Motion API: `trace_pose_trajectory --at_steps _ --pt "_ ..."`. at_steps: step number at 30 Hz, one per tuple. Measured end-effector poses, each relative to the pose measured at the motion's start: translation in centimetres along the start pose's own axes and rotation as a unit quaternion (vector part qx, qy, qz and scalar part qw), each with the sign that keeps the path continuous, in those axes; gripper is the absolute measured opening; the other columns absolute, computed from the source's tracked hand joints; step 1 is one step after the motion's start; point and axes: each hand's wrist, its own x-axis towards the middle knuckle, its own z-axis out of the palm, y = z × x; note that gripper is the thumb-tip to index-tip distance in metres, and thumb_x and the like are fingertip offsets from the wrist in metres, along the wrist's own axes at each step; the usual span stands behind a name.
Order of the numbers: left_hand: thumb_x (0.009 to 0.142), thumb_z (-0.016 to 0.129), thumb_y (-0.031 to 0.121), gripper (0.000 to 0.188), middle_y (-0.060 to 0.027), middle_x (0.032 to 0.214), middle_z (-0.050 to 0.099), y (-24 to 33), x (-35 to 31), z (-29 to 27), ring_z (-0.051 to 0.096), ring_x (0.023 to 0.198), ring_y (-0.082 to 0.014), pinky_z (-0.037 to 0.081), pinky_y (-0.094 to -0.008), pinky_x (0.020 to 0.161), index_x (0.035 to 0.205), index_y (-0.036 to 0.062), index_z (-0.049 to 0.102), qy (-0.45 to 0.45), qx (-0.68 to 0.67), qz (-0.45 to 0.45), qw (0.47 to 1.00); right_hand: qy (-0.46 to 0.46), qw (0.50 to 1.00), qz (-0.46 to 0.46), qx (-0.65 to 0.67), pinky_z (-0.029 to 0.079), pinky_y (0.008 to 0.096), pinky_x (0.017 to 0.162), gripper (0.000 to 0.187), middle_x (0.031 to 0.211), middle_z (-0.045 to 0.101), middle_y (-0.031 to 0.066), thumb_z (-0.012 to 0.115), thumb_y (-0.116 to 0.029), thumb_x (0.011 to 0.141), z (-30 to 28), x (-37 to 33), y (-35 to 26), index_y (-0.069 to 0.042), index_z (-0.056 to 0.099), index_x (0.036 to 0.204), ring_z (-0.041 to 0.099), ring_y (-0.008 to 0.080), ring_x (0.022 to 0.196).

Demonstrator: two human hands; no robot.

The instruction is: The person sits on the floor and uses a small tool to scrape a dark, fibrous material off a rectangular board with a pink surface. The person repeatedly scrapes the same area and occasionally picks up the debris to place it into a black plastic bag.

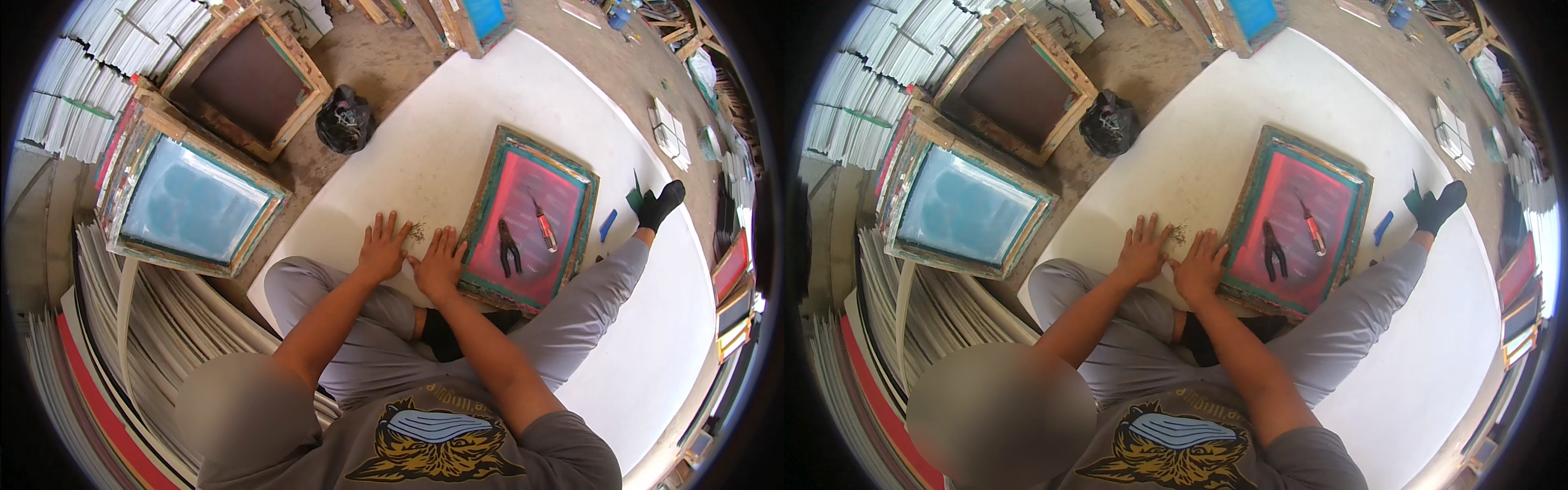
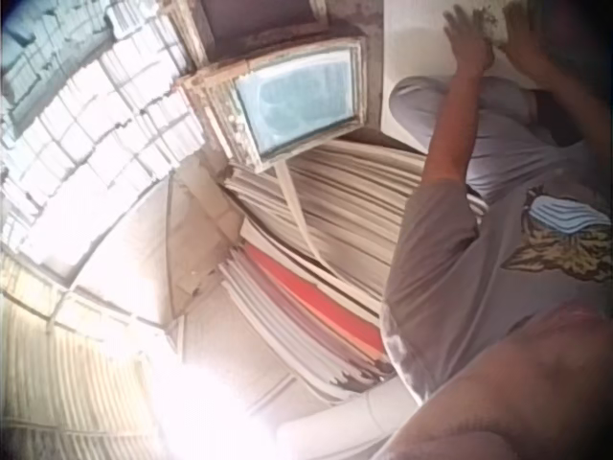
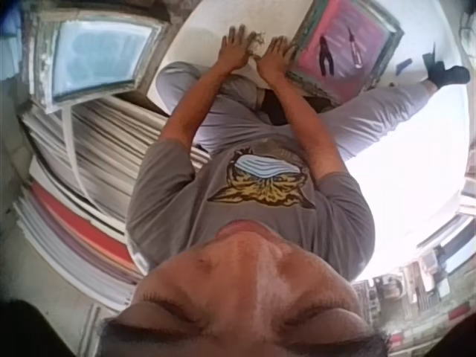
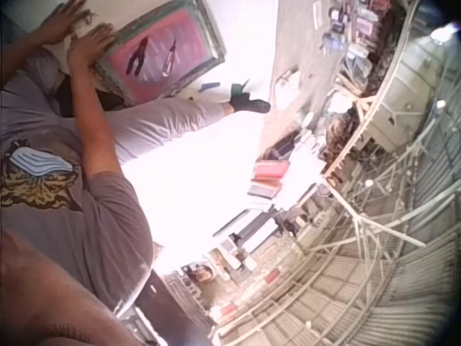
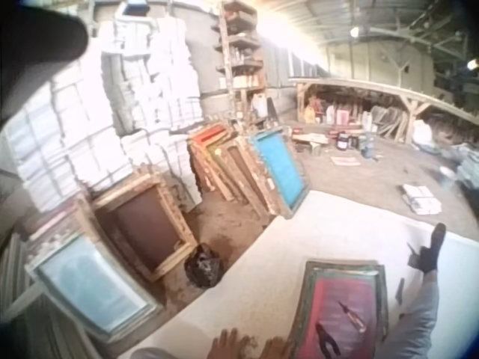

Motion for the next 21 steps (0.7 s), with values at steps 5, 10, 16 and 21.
trace_pose_trajectory --at_steps 5,10,16,21 --pt "0.099 0.060 0.033 0.076 -0.0180 0.172 0.007 -0.6 0.3 0.8 0.007 0.157 -0.0448 0.018 -0.0604 0.124 0.165 0.0232 0.023 0.011 0.020 0.007 1.000 0.056 0.998 -0.009 0.031 0.007 0.0619 0.123 0.086 0.169 0.021 0.0214 0.050 -0.052 0.101 2.4 0.3 -1.7 0.005 0.025 0.160 0.010 0.0357 0.158" --pt "0.098 0.061 0.031 0.073 -0.0182 0.171 0.011 -1.2 0.9 0.9 0.010 0.156 -0.0465 0.021 -0.0607 0.123 0.163 0.0236 0.029 0.065 -0.012 -0.022 0.998 0.100 0.992 -0.030 0.065 0.012 0.0627 0.122 0.083 0.168 0.023 0.0210 0.054 -0.048 0.100 0.7 2.7 -0.9 0.003 0.027 0.160 0.013 0.0372 0.158" --pt "0.097 0.063 0.026 0.070 -0.0185 0.170 0.016 -1.0 0.9 0.3 0.015 0.155 -0.0491 0.024 -0.0614 0.121 0.160 0.0314 0.035 0.073 -0.018 -0.007 0.997 0.073 0.989 -0.090 0.092 0.016 0.0615 0.122 0.080 0.167 0.025 0.0206 0.054 -0.048 0.100 1.0 2.3 -0.6 0.001 0.030 0.159 0.017 0.0364 0.157" --pt "0.098 0.061 0.024 0.066 -0.0170 0.171 0.015 -1.3 0.7 0.5 0.013 0.155 -0.0490 0.024 -0.0605 0.121 0.159 0.0358 0.038 0.068 -0.015 -0.002 0.998 0.061 0.989 -0.124 0.059 0.016 0.0616 0.122 0.079 0.167 0.025 0.0207 0.054 -0.046 0.100 0.2 -1.6 0.2 0.000 0.031 0.159 0.019 0.0348 0.156"
